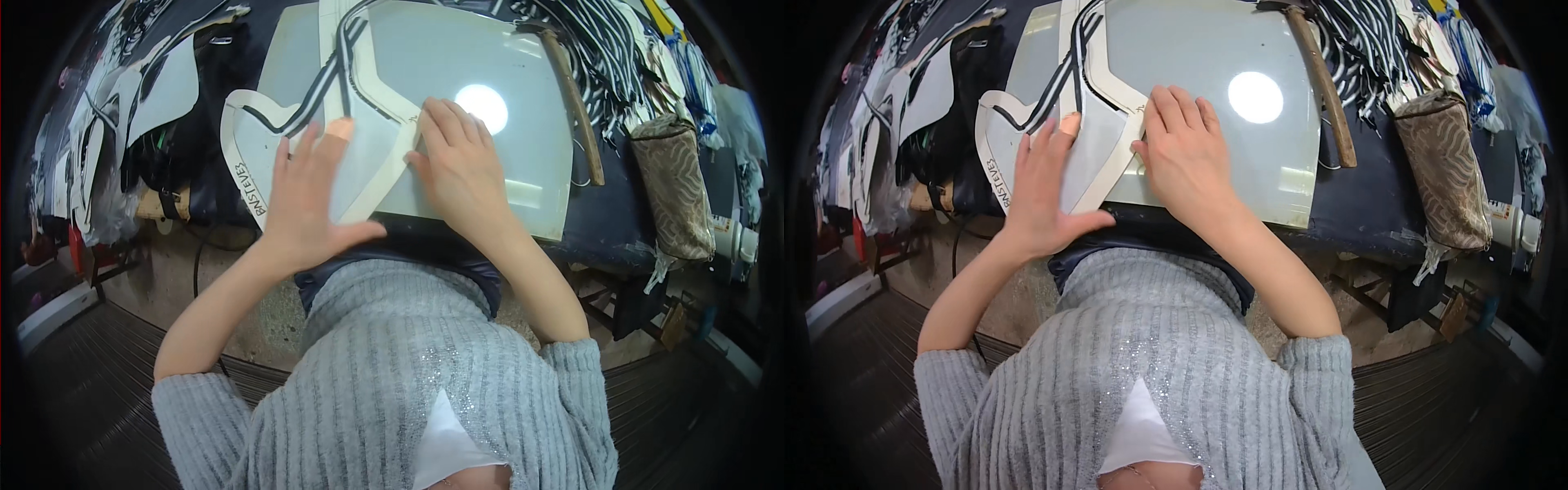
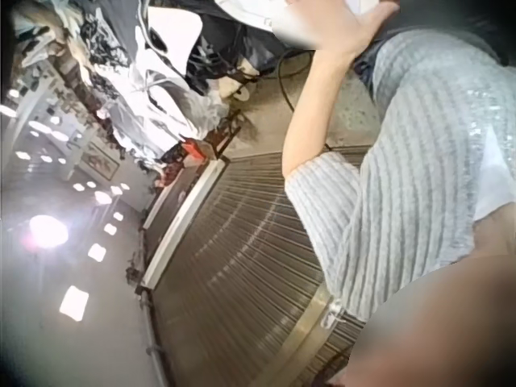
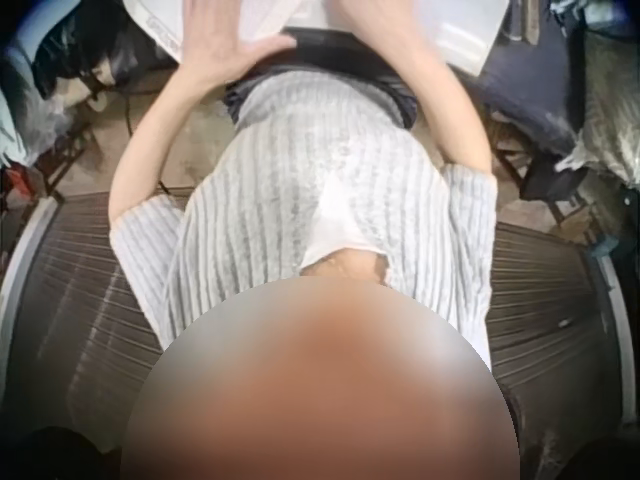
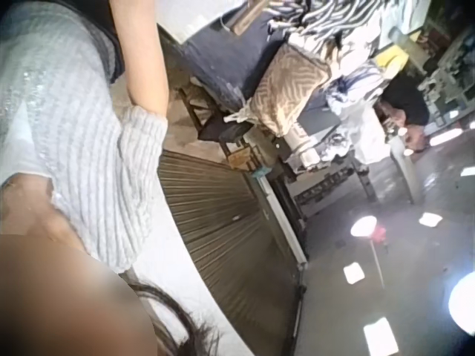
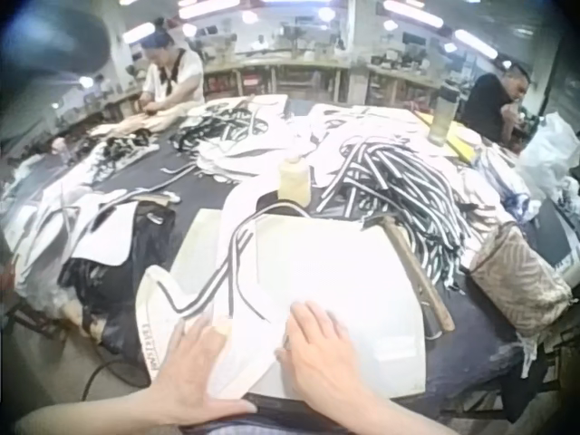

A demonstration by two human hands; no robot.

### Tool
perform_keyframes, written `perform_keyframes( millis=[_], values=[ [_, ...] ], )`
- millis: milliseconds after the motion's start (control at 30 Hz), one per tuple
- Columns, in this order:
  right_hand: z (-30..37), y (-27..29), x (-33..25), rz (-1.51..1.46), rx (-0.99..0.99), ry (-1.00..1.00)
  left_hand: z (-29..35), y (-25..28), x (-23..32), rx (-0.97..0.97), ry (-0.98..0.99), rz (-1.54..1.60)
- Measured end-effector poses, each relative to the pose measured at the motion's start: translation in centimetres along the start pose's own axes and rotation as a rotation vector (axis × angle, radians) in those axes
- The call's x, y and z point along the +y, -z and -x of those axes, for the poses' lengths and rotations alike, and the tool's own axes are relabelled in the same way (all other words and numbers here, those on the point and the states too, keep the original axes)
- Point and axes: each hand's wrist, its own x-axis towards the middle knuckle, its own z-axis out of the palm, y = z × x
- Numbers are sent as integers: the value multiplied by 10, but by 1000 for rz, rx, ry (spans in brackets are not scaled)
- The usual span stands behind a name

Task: Attaching and hammering reinforcement strips onto shoe upper components.

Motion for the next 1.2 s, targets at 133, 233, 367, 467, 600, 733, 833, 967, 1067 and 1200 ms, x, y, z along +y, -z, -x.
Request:
perform_keyframes(
  millis=[133,233,367,467,600,733,833,967,1067,1200],
  values=[
    [6,17,2,-186,-1,29,17,18,14,-296,2,-262],
    [9,25,7,-338,-79,102,33,45,20,-336,-21,-392],
    [16,42,23,-530,92,-110,34,97,32,87,-210,-382],
    [14,60,37,-679,244,-215,32,159,79,13,-99,-521],
    [14,70,51,-914,449,-317,71,227,87,-148,-260,-505],
    [5,81,49,-1118,518,-354,83,239,97,111,-690,-373],
    [-22,67,68,-755,555,-277,73,236,106,-93,-240,-582],
    [-63,34,131,-231,417,-146,30,168,56,4,-494,-428],
    [-60,31,117,-300,388,-94,39,133,44,-23,-592,-392],
    [-64,38,130,-460,325,-182,50,89,-25,-164,-606,-337]
  ],
)
